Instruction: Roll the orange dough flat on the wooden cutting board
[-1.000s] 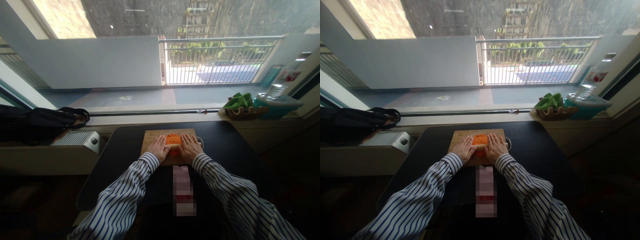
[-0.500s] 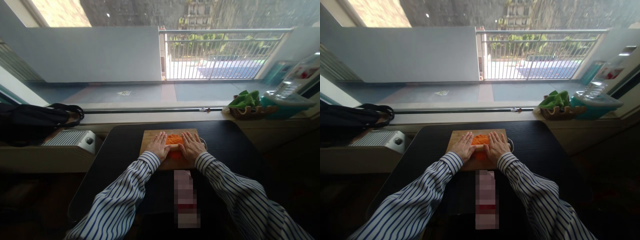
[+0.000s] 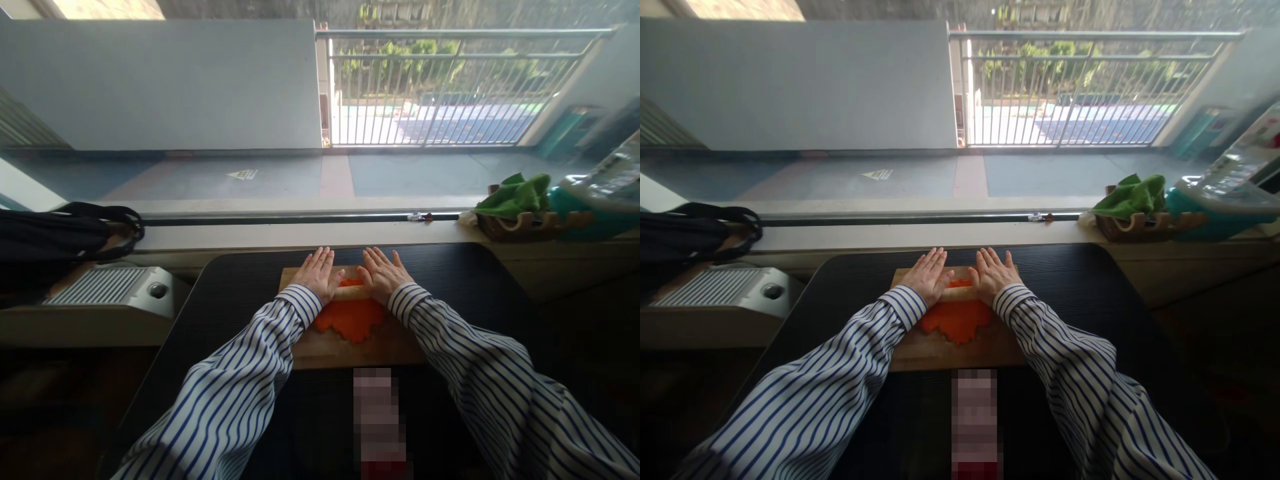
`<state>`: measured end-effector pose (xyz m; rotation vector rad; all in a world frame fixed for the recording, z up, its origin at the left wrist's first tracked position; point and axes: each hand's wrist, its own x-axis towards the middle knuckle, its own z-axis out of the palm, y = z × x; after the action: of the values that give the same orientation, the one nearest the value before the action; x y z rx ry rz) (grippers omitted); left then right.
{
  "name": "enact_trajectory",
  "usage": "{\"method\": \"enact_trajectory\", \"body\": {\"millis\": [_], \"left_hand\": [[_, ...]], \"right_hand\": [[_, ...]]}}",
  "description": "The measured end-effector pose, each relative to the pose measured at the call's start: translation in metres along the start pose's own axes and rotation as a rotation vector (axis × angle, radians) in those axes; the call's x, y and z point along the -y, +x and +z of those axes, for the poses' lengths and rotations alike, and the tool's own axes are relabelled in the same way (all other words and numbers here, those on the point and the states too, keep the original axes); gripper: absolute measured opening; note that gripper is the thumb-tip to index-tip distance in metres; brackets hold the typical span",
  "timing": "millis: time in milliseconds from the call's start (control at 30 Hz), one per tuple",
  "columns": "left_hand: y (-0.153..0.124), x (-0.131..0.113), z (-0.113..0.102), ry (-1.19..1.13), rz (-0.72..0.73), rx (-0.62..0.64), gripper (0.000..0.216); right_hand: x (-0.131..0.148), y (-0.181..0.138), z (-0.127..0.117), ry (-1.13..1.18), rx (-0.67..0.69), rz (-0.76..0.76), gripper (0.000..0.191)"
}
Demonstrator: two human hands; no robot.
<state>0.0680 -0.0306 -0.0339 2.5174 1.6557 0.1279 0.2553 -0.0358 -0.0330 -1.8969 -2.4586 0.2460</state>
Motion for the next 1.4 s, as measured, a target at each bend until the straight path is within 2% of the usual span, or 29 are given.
{"method": "enact_trajectory", "body": {"millis": [233, 467, 633, 833, 1200, 1400], "left_hand": [[0.023, 0.013, 0.006, 0.009, -0.003, -0.094, 0.064], [0.033, 0.016, 0.003, 0.01, -0.021, -0.047, 0.065], [0.018, 0.011, 0.005, 0.003, -0.026, -0.01, 0.067], [-0.009, 0.0, 0.01, 0.015, 0.0, 0.014, 0.07], [-0.054, -0.027, 0.001, 0.142, 0.035, 0.007, 0.064], [-0.072, -0.031, 0.01, 0.181, 0.061, -0.046, 0.063]], "right_hand": [[-0.004, 0.021, -0.002, 0.033, -0.078, 0.006, 0.058], [-0.004, 0.03, -0.004, 0.04, -0.125, 0.007, 0.056], [-0.003, 0.018, -0.002, 0.052, -0.051, 0.004, 0.059], [0.004, -0.013, 0.002, 0.012, -0.017, -0.02, 0.061], [0.02, -0.067, 0.006, -0.019, -0.133, -0.039, 0.059], [0.022, -0.088, 0.011, -0.024, -0.194, -0.081, 0.057]]}}
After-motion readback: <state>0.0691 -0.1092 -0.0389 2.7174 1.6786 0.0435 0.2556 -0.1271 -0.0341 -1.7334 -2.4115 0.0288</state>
